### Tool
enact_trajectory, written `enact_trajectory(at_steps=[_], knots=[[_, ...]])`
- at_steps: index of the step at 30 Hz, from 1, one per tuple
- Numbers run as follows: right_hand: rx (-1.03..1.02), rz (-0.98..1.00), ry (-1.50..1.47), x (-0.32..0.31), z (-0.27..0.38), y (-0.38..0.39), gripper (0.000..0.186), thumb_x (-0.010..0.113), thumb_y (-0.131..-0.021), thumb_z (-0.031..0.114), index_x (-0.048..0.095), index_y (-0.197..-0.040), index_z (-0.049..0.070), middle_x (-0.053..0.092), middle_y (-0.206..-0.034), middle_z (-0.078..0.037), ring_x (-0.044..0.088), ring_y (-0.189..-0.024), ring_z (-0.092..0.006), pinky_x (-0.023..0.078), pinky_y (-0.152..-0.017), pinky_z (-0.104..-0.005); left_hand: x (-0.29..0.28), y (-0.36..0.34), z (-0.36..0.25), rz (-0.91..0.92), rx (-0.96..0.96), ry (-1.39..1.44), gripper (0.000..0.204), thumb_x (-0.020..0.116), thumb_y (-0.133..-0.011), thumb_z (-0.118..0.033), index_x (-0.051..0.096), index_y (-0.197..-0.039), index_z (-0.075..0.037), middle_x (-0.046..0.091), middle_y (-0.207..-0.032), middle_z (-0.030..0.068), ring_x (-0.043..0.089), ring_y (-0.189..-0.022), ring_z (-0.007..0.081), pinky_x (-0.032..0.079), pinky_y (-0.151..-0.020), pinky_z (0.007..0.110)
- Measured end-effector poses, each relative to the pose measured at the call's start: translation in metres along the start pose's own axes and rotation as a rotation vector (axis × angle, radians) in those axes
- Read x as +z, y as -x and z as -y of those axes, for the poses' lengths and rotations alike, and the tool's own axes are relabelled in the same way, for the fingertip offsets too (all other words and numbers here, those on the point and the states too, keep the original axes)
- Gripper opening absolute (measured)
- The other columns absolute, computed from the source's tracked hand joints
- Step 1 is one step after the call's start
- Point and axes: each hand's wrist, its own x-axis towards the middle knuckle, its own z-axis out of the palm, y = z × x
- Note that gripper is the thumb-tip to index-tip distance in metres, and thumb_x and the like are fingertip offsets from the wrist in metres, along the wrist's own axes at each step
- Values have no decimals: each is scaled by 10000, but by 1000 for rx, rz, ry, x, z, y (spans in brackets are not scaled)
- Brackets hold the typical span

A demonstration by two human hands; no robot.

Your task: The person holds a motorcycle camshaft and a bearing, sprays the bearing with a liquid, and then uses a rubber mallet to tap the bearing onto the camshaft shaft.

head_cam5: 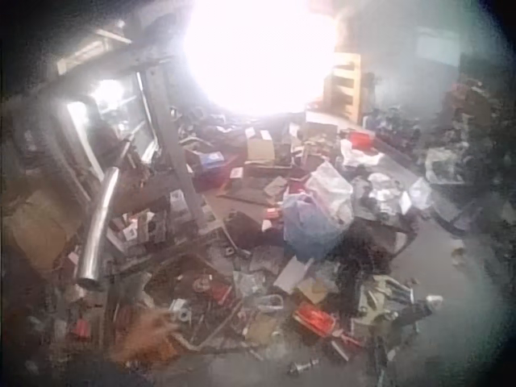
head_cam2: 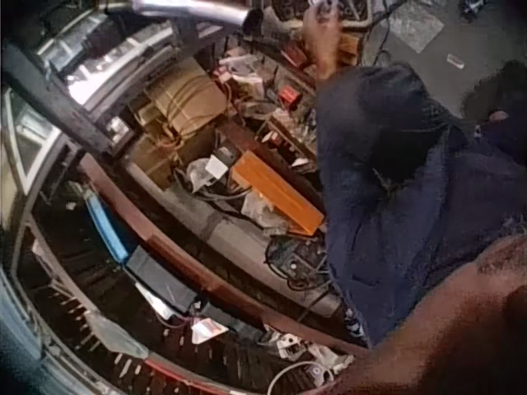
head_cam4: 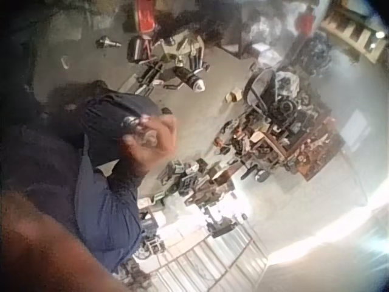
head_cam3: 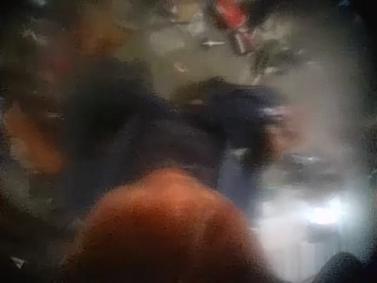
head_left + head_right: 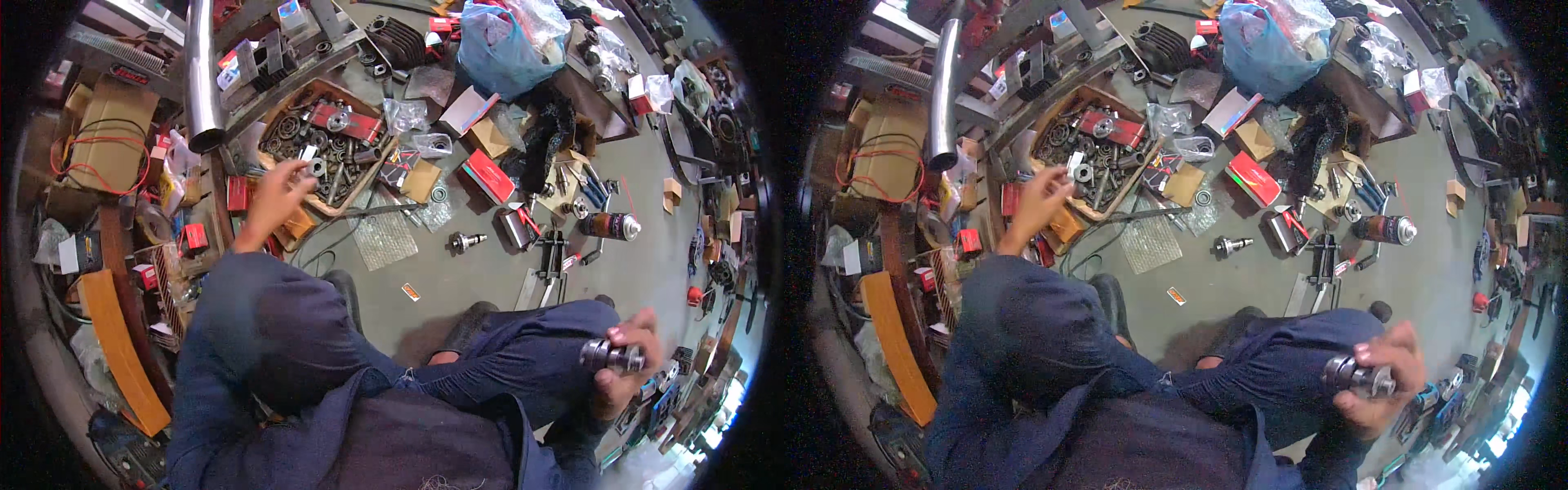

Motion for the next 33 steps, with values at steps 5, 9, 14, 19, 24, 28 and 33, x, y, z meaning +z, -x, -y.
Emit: enact_trajectory(at_steps=[5,9,14,19,24,28,33], knots=[[49,41,269,-12,17,5,616,877,-573,584,691,-830,55,587,-759,-55,527,-714,-170,385,-650,-281,104,-108,-37,420,-311,523,663,673,-947,-233,336,-1495,-74,676,-1139,163,700,-810,171,532,-608,294],[126,-25,379,-10,27,11,632,851,-590,626,680,-809,59,573,-749,-48,519,-727,-167,383,-662,-290,147,-140,-42,390,-395,810,671,650,-964,-230,308,-1516,-62,670,-1137,167,718,-775,200,505,-541,263],[145,-48,385,-11,25,10,628,837,-623,624,657,-813,54,535,-758,-40,489,-714,-159,362,-653,-278,177,-153,-7,174,-473,837,460,611,-975,-134,463,-1367,56,682,-1103,164,725,-837,235,583,-629,297],[323,-13,63,-4,26,-3,622,831,-655,595,574,-797,47,486,-781,-42,477,-693,-158,399,-611,-259,162,-139,-22,89,-488,1047,244,562,-980,-23,516,-1212,39,625,-1092,154,718,-956,295,623,-729,339],[546,259,-795,-5,20,-60,375,775,-749,291,492,-828,57,455,-770,-62,504,-648,-164,471,-487,-307,124,-118,-27,120,-414,1248,151,577,-975,-9,552,-1124,-12,651,-1066,147,717,-914,271,625,-772,349],[677,517,-668,5,-33,-107,320,732,-761,217,467,-867,73,441,-762,-28,445,-600,-116,420,-457,-253,74,-110,-80,327,-311,1378,137,602,-964,-6,588,-1090,-58,670,-1024,99,704,-913,233,618,-796,360],[751,556,-792,91,-109,-124,509,728,-867,166,536,-1290,-42,661,-1080,-116,686,-885,-196,605,-771,-345,8,-120,-170,553,-103,1316,140,642,-948,-29,608,-1080,-64,670,-1020,54,689,-943,195,611,-864,390]])
